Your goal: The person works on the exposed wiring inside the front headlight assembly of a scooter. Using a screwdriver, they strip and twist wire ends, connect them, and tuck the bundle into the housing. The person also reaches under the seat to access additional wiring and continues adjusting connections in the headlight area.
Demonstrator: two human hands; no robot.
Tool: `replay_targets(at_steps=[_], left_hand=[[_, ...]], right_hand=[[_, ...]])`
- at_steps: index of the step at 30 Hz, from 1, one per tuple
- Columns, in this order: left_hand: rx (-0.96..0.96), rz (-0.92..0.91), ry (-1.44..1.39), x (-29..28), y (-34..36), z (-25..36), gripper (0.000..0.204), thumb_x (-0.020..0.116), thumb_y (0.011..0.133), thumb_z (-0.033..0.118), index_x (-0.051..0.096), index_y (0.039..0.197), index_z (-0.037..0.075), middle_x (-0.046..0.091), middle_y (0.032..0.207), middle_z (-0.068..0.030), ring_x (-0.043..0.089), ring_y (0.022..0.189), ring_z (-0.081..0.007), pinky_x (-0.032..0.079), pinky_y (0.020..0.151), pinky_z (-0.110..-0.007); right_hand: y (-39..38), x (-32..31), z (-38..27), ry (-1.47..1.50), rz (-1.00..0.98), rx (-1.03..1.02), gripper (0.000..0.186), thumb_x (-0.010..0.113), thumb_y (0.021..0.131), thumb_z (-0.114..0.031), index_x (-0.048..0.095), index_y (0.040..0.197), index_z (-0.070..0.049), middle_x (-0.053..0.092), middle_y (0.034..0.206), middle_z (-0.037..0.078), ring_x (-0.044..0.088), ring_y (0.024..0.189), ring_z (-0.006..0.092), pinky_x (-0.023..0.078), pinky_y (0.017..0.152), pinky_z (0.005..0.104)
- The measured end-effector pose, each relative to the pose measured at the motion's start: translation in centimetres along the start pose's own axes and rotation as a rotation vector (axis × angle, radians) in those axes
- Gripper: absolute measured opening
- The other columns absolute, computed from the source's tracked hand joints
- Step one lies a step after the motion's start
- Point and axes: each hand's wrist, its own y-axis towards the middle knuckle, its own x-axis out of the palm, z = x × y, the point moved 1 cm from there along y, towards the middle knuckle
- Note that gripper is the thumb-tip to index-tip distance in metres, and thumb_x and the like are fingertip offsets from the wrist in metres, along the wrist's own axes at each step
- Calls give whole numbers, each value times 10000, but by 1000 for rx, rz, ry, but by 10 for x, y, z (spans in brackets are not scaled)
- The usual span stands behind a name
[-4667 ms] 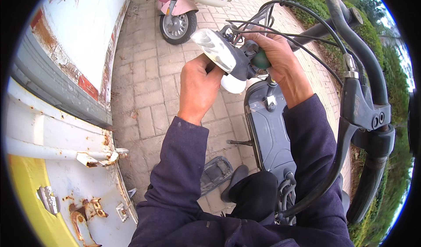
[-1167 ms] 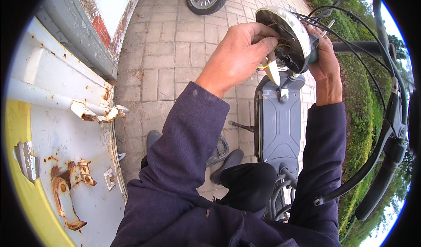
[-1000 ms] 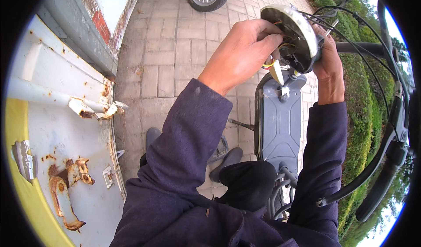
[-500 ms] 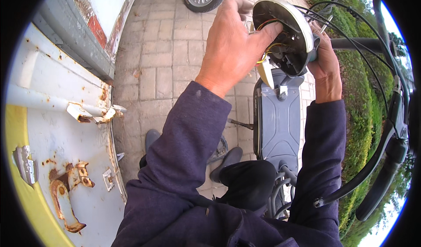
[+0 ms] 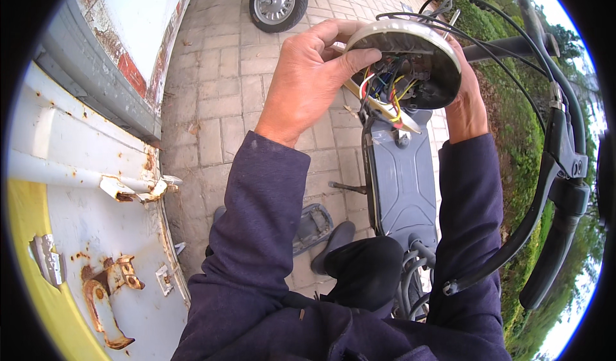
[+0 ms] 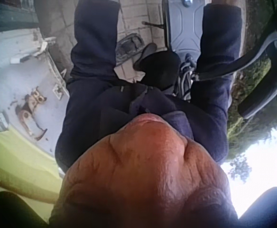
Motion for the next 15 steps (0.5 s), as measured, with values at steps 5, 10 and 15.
replay_targets(at_steps=[5, 10, 15], left_hand=[[-46, 95, -79, 2, 1, 0, 338, 741, 952, 109, 669, 1255, -21, 739, 1105, -57, 677, 996, -112, 524, 921, -262], [-98, 393, 242, -1, -4, 6, 362, 759, 948, 195, 661, 1208, -36, 726, 1089, -64, 644, 946, -94, 508, 848, -251], [-61, 287, 393, 2, -10, 11, 275, 705, 949, 238, 719, 991, -33, 733, 801, -118, 688, 709, -193, 539, 702, -328]], right_hand=[[6, -6, -4, -101, 35, 8, 217, 676, 993, -164, 719, 1125, 4, 749, 993, 96, 722, 795, 119, 614, 708, 257], [5, -4, -2, -123, 99, -10, 211, 665, 987, -131, 706, 1094, 46, 751, 1010, 129, 734, 854, 164, 619, 771, 289], [4, 5, -2, -96, 9, -17, 189, 651, 993, -124, 701, 1055, 47, 754, 1012, 143, 738, 888, 179, 612, 814, 287]])
